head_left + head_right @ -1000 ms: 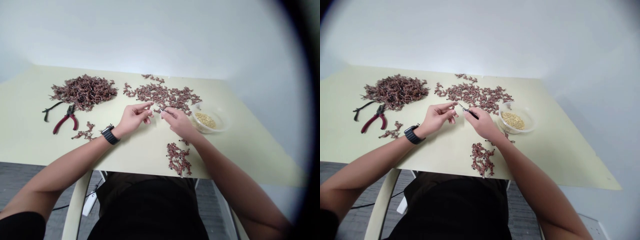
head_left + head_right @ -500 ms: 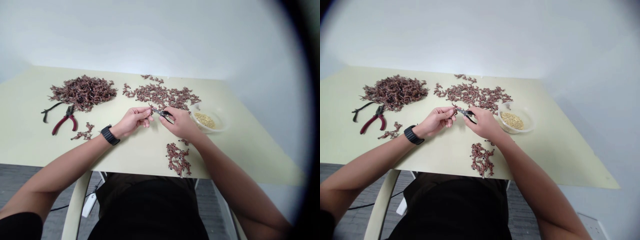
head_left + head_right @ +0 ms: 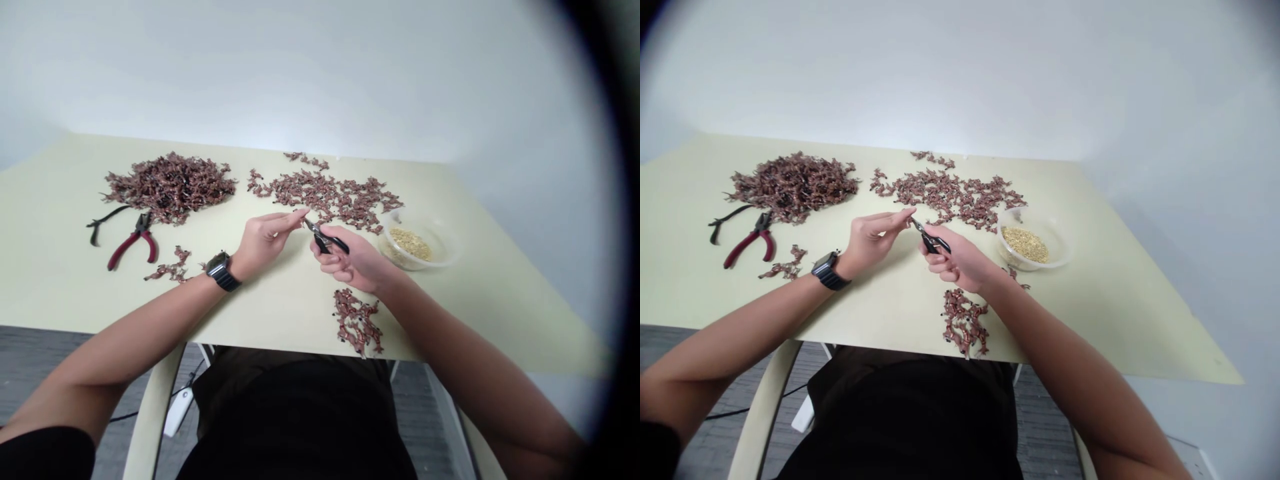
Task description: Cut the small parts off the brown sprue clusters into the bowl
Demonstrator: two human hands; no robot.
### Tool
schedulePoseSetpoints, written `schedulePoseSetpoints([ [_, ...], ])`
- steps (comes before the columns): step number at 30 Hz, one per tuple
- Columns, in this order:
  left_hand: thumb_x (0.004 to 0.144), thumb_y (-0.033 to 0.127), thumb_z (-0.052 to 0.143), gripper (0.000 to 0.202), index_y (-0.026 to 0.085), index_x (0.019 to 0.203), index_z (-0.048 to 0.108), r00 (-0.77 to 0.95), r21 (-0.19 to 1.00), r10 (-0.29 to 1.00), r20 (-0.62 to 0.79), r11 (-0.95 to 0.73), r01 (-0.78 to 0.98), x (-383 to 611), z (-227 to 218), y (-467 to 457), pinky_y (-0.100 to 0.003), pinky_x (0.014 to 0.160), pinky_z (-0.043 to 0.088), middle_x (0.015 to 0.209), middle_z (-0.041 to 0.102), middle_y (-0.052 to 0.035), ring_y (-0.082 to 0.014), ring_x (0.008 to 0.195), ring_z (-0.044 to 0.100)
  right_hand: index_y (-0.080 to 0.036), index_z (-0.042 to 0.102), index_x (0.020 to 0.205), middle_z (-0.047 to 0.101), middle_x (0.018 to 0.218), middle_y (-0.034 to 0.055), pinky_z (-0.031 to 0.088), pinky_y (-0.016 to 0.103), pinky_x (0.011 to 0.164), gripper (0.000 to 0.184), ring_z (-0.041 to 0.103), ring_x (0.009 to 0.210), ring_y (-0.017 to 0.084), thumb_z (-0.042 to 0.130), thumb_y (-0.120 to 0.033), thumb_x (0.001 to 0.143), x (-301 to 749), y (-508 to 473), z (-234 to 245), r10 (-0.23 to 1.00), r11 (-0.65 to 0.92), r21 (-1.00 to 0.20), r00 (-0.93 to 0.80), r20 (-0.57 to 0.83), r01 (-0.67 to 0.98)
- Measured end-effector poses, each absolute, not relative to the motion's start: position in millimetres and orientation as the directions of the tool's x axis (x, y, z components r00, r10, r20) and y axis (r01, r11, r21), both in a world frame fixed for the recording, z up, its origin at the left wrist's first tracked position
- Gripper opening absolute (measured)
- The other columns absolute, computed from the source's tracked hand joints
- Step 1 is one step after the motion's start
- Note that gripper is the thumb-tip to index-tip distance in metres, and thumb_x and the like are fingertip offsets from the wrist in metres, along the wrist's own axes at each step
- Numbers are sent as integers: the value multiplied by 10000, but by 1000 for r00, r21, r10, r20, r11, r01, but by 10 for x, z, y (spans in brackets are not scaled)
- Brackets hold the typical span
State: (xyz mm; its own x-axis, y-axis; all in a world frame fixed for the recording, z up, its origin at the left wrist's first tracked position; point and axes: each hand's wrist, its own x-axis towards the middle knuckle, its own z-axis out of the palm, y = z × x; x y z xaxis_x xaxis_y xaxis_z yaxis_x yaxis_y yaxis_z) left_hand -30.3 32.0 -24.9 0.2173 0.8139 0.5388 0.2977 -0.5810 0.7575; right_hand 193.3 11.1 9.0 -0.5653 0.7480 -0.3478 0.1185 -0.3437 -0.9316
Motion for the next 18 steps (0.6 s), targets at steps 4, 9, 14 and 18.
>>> schedulePoseSetpoints([
  [4,944,379,758,441,175,1335,746,227,920,905,359,-385,80,-266,-168,338,-304,768,626,977,813,-93,-162,782,753,-227,545,841,443,709,-3,254,298,515,414,338,594,145,518,-614,987,2013,160,38,943,113,-922,-331,-17,371],
  [9,908,381,806,370,102,1150,776,358,975,926,121,-44,-216,-263,-134,361,-234,594,560,850,764,-81,-106,594,672,-220,608,984,507,719,-4,331,331,654,260,448,662,173,589,-479,984,2118,255,-73,879,474,-578,-324,349,664],
  [14,915,345,802,273,115,1059,778,431,956,901,41,90,-279,-271,-133,344,-212,525,514,778,728,-44,-79,524,612,-209,624,1091,612,862,44,369,341,714,255,504,736,196,582,-442,995,2167,294,-92,806,587,-479,-420,416,653],
  [18,910,332,805,273,118,1077,779,434,951,901,22,115,-286,-257,-118,332,-202,494,483,749,714,-32,-74,503,591,-204,631,1090,622,878,50,366,338,712,250,518,757,199,572,-432,1008,2171,287,-75,794,605,-452,-452,407,655],
])
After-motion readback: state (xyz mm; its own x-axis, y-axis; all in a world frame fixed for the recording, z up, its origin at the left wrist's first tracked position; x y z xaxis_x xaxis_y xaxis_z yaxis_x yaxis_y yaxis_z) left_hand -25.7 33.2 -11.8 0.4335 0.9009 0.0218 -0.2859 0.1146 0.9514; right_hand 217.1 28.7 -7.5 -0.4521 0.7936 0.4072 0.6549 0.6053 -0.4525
